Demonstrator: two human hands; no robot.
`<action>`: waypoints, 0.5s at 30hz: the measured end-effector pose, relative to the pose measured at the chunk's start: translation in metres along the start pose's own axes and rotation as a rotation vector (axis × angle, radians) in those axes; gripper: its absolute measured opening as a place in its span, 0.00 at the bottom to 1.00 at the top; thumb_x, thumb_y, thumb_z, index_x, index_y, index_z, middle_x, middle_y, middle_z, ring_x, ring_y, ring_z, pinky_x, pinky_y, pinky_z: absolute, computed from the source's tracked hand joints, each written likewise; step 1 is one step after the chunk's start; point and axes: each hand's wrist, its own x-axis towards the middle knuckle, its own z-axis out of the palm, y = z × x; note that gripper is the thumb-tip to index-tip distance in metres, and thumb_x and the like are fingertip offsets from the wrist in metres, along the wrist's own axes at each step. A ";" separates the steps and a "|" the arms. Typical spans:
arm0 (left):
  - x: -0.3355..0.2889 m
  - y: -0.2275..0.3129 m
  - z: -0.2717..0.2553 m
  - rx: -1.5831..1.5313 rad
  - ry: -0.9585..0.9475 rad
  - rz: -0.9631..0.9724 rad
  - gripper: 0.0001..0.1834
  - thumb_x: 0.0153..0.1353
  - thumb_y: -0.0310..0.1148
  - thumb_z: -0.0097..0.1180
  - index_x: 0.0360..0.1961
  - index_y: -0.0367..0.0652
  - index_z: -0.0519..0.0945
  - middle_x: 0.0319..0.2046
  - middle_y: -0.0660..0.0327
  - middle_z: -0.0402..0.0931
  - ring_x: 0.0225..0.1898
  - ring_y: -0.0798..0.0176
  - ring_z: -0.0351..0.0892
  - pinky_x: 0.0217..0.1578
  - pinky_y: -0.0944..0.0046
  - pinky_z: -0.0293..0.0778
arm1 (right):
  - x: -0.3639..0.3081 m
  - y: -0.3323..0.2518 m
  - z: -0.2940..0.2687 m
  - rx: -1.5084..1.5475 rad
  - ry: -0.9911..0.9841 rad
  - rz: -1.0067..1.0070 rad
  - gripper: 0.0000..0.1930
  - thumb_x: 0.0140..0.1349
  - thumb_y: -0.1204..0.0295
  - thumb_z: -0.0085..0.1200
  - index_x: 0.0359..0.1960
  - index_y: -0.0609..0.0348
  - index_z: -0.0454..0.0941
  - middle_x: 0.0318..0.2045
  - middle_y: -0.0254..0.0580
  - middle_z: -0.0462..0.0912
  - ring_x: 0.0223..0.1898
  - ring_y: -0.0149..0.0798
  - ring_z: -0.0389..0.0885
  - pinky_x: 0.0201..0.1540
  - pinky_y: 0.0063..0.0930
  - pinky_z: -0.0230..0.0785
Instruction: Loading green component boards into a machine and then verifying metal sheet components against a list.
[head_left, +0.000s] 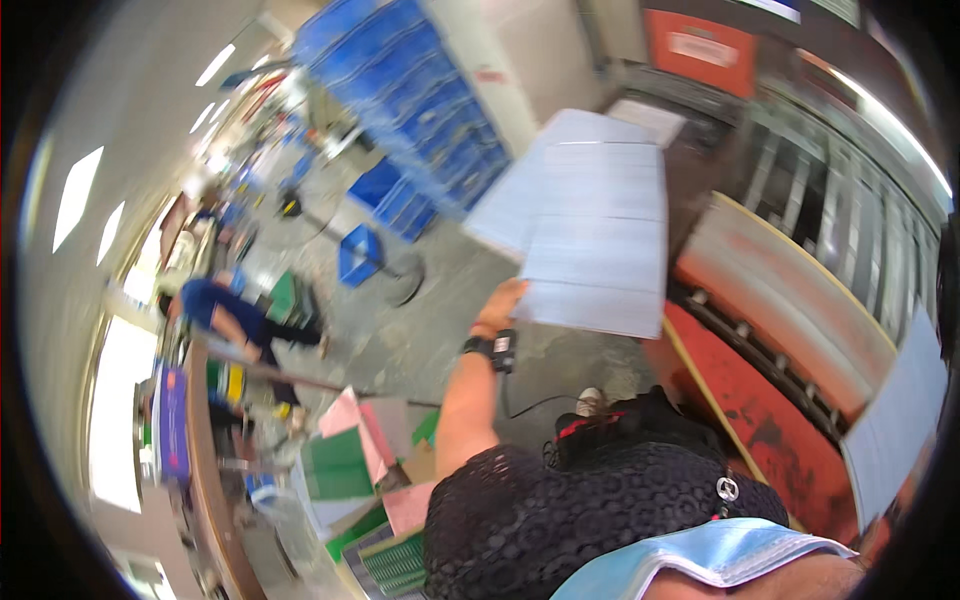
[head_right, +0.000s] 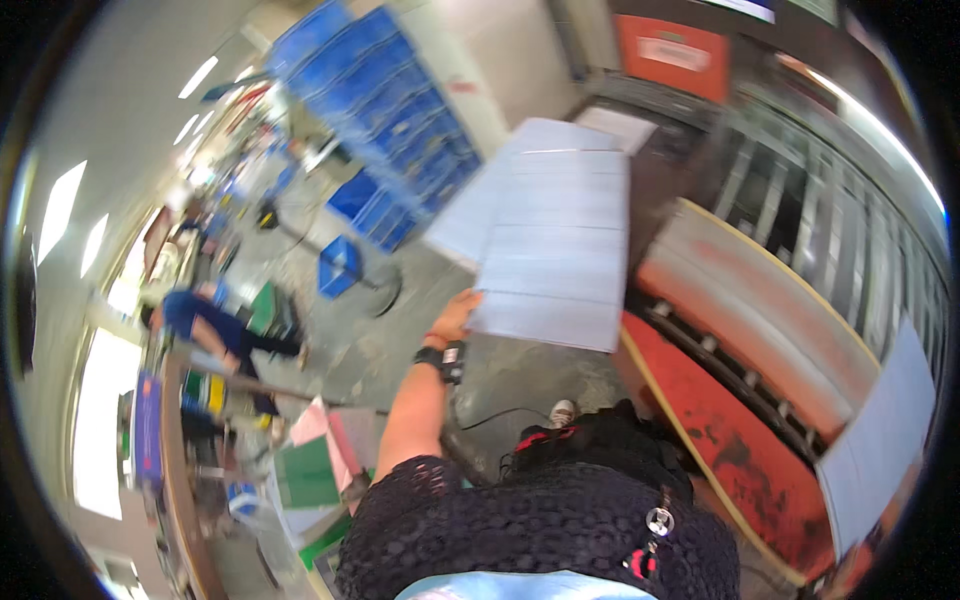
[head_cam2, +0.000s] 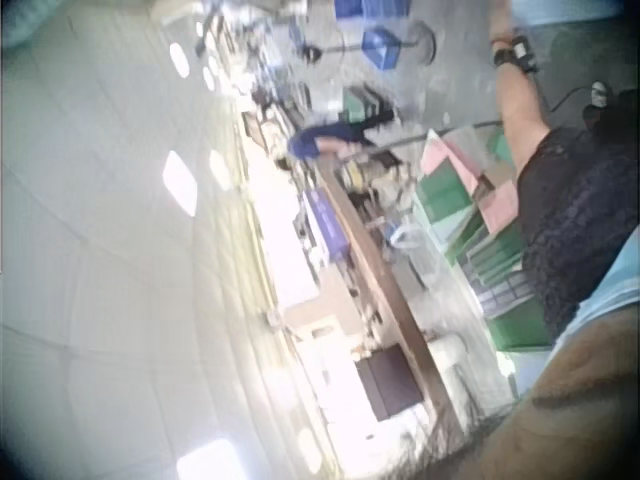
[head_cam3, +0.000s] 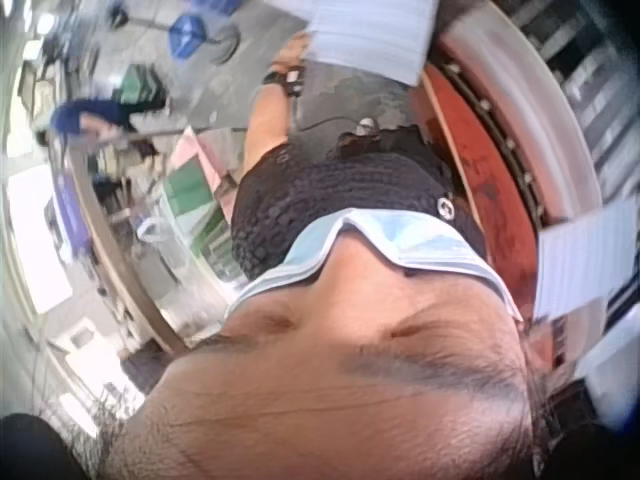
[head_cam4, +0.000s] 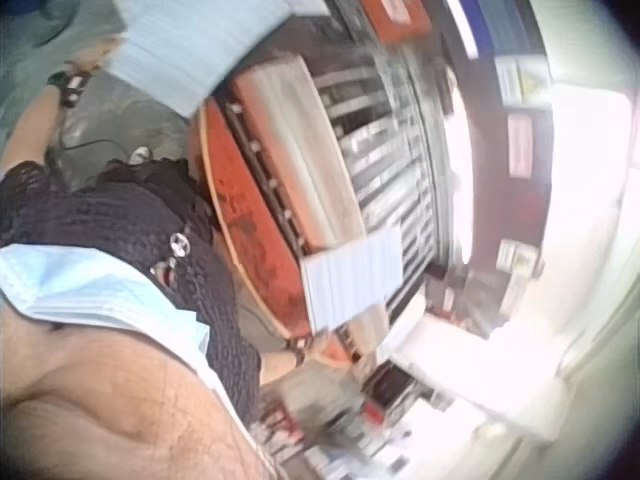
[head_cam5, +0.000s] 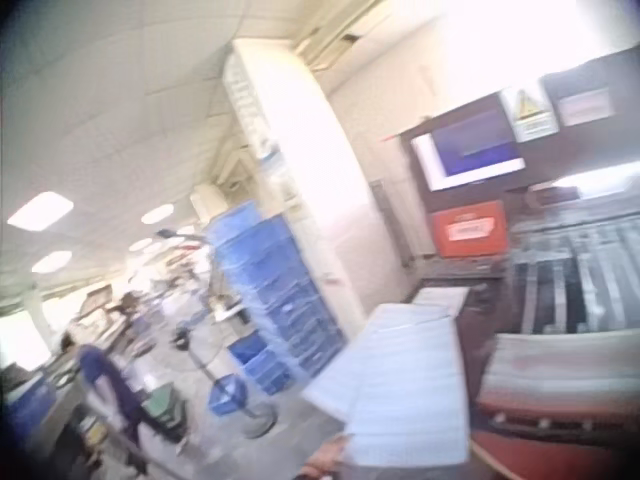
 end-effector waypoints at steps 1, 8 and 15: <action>-0.002 -0.040 -0.047 0.156 0.036 0.262 0.23 0.60 0.41 0.49 0.53 0.39 0.70 0.54 0.57 0.65 0.54 0.63 0.64 0.53 0.62 0.62 | 0.034 0.019 0.004 -0.006 -0.100 0.030 0.20 0.63 0.60 0.46 0.49 0.63 0.69 0.35 0.39 0.74 0.29 0.31 0.69 0.30 0.23 0.60; -0.005 0.020 0.010 -0.177 -0.024 0.059 0.21 0.62 0.36 0.47 0.52 0.33 0.68 0.41 0.59 0.75 0.39 0.65 0.74 0.39 0.65 0.70 | 0.071 0.118 -0.081 0.114 -0.131 0.065 0.22 0.61 0.61 0.49 0.53 0.62 0.68 0.35 0.33 0.75 0.32 0.30 0.72 0.31 0.25 0.66; -0.012 0.027 0.018 -0.246 -0.126 0.081 0.21 0.61 0.35 0.49 0.51 0.33 0.69 0.41 0.59 0.75 0.38 0.66 0.75 0.37 0.66 0.70 | 0.103 0.121 -0.190 -0.651 0.180 -0.365 0.21 0.62 0.62 0.48 0.52 0.64 0.69 0.38 0.35 0.75 0.37 0.30 0.74 0.41 0.24 0.67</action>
